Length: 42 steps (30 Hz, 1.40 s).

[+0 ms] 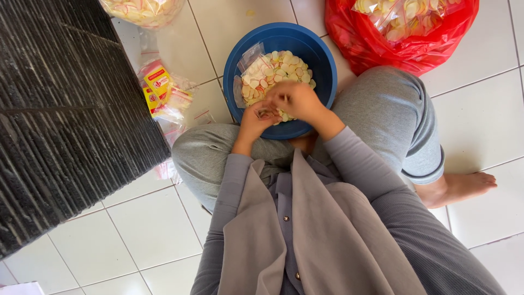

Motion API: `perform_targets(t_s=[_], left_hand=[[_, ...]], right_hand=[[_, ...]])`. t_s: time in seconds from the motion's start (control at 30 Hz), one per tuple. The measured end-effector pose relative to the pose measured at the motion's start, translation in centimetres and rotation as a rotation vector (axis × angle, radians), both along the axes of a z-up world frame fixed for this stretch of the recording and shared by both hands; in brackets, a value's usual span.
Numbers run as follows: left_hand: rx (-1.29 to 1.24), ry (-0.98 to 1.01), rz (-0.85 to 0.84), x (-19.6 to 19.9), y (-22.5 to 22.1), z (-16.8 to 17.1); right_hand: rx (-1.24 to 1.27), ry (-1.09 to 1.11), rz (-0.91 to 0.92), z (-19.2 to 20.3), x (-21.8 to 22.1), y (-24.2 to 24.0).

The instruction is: Bagging small crackers from a bowl into individual plastic bags while sitting on the floor

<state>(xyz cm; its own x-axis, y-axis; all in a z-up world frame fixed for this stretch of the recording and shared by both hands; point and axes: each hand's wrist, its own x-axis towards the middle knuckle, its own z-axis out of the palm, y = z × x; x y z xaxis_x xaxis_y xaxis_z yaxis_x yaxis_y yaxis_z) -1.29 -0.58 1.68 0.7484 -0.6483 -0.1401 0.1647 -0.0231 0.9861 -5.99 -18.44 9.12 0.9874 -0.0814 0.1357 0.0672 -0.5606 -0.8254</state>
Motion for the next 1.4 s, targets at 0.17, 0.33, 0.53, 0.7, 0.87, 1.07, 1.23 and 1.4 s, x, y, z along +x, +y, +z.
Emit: perform_targets(t_s=[0.17, 0.33, 0.53, 0.7, 0.87, 1.07, 1.23, 1.4], left_hand=[[-0.285, 0.229, 0.173, 1.3, 1.1, -2.5], [-0.441, 0.293, 0.112, 1.4, 1.1, -1.8], [-0.534, 0.534, 0.175, 1.9, 2.0, -3.0], [-0.354, 0.424, 0.183, 1.5, 1.7, -2.2], [-0.201, 0.319, 0.14, 0.9, 0.9, -2.9], [-0.084, 0.188, -0.024, -0.2, 0.1, 1.6], [-0.055, 0.137, -0.079, 1.0, 0.4, -1.2], [-0.018, 0.069, -0.095, 0.8, 0.3, -0.3]], right_hand=[[-0.206, 0.286, -0.118, -8.6, -0.2, -4.0], [-0.522, 0.577, 0.036, -12.3, -0.1, -0.9], [-0.651, 0.546, 0.149, -14.1, -0.1, 1.4], [-0.333, 0.595, 0.072, -7.7, -0.7, -1.3], [0.089, 0.235, 0.049, -1.6, -0.8, -3.2], [-0.065, -0.187, 0.16, 2.9, -0.6, -1.3], [-0.438, -0.309, 0.258, 0.2, 0.0, 0.8], [-0.421, -0.17, 0.316, -0.3, 0.0, 1.4]])
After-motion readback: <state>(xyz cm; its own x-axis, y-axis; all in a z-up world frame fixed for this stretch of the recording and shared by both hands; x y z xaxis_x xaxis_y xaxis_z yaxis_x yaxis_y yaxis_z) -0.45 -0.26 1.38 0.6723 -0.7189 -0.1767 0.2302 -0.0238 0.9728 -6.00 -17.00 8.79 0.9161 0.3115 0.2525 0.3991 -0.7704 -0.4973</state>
